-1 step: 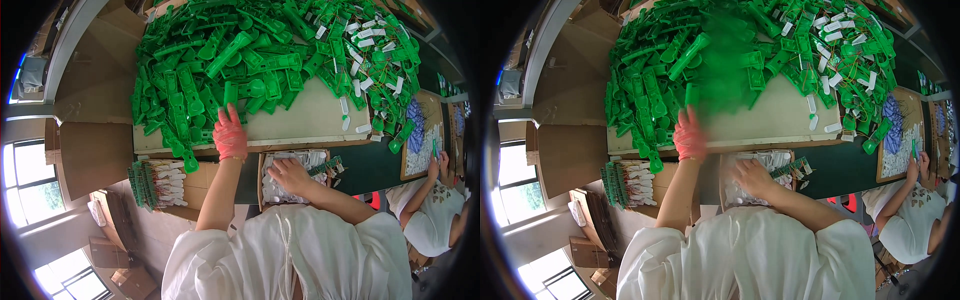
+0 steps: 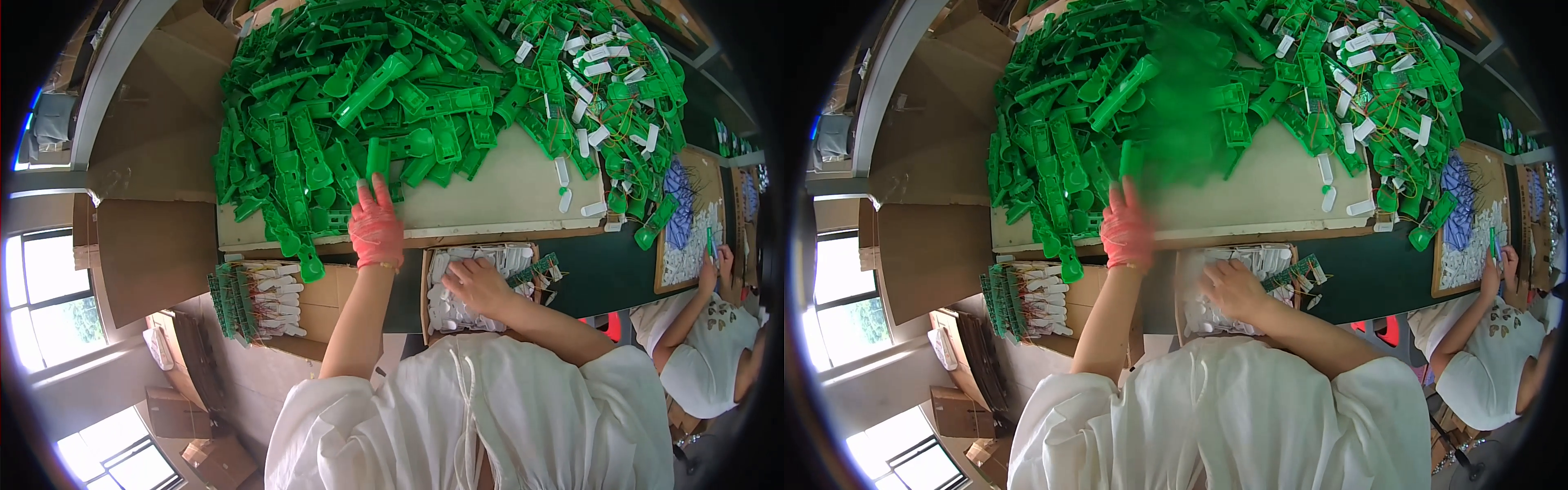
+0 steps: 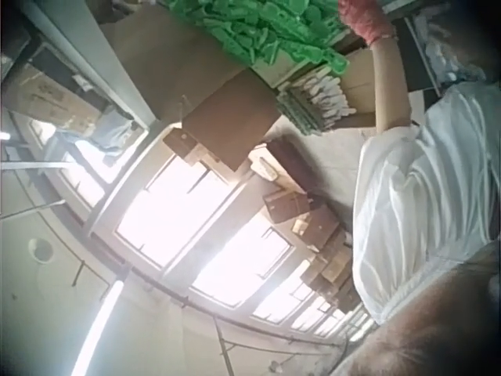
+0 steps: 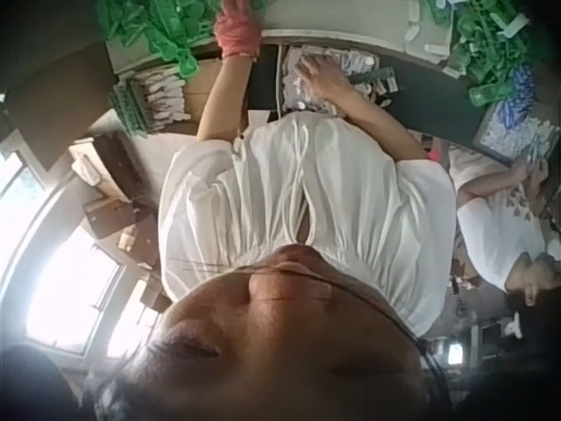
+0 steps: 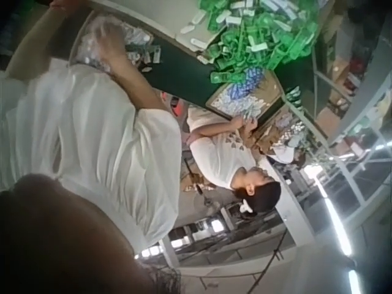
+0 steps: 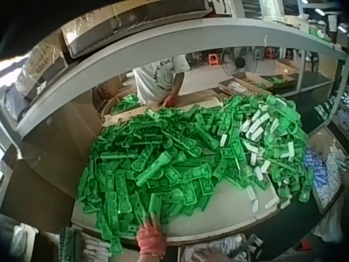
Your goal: Manually inserting small white parts into green plastic light fixture housings at a factory assembly line.
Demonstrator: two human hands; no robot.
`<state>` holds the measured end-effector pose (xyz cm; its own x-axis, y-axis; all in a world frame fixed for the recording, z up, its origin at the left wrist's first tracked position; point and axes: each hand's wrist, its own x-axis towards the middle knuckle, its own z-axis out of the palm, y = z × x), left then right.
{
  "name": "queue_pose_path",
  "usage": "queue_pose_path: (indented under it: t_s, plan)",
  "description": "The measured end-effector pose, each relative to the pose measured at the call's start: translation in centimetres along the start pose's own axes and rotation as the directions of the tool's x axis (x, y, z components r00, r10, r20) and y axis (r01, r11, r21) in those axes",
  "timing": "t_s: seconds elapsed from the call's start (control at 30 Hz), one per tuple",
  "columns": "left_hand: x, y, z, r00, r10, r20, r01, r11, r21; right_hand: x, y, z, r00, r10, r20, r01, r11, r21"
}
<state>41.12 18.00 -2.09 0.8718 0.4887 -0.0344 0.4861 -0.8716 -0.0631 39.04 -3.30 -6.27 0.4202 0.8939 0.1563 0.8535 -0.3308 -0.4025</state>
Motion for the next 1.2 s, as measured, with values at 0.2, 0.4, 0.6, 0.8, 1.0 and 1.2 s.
queue_pose_path:
  t_s: [0.2, 0.4, 0.6, 0.8, 1.0, 1.2]
  plan:
    - [-4.6, -2.1, -2.6, 0.998, 0.015, -0.063, -0.047, 0.848, -0.528, -0.7, 2.2, -1.8, 0.989, 0.115, -0.09, -0.081, 0.945, 0.318]
    - [-8.2, -3.7, -2.9, 0.8, 0.425, 0.423, 0.584, -0.712, -0.39, -0.7, 2.7, -4.5, 0.916, 0.346, -0.203, -0.181, 0.809, 0.559]
    - [-10.8, 0.3, -0.4, 0.716, 0.593, 0.369, 0.684, -0.701, -0.199, -1.4, 2.0, -7.4, 0.843, 0.438, 0.311, -0.425, 0.189, 0.885]
    - [-11.8, 2.3, 0.2, 0.742, 0.583, 0.332, 0.643, -0.476, -0.6, -2.2, 1.7, -7.1, 0.866, 0.426, 0.263, -0.407, 0.293, 0.865]
    - [-13.5, 3.3, -1.0, 0.729, 0.553, 0.403, 0.677, -0.494, -0.546, -3.3, 1.0, -6.4, 0.904, 0.405, 0.135, -0.266, 0.286, 0.921]
    - [-14.6, 4.8, -3.4, 0.871, 0.404, 0.279, 0.369, -0.163, -0.915, -3.8, -1.0, -10.9, 0.915, 0.404, -0.003, -0.179, 0.41, 0.894]
